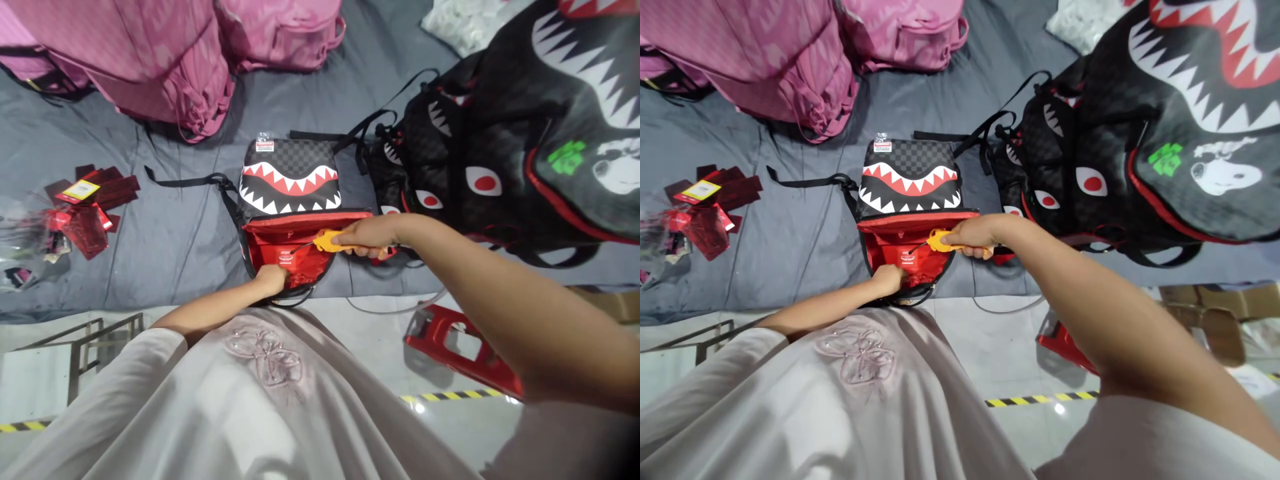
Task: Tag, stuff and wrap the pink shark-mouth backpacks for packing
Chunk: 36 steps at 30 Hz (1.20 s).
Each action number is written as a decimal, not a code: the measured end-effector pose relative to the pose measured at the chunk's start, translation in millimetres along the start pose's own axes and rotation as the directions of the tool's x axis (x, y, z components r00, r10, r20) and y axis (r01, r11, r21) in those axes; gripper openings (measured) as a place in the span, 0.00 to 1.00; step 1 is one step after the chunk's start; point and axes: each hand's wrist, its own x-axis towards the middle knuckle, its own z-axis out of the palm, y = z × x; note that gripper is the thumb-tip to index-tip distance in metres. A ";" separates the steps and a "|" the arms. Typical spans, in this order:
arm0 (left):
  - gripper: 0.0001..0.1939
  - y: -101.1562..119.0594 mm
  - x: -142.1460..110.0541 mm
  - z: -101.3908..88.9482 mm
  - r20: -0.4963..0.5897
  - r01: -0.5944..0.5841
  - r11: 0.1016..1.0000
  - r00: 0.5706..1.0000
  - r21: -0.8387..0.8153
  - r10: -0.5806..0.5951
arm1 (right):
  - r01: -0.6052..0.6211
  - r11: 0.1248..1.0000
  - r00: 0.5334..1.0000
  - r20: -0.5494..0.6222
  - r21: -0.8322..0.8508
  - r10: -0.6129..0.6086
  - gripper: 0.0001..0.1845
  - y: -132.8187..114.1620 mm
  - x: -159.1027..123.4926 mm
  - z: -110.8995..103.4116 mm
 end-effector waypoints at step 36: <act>0.38 -130.4 0.4 -22.7 -0.303 -0.184 0.346 0.895 -0.920 -0.328 | 0.184 0.593 0.943 -0.310 0.784 0.119 0.42 103.8 -81.0 204.5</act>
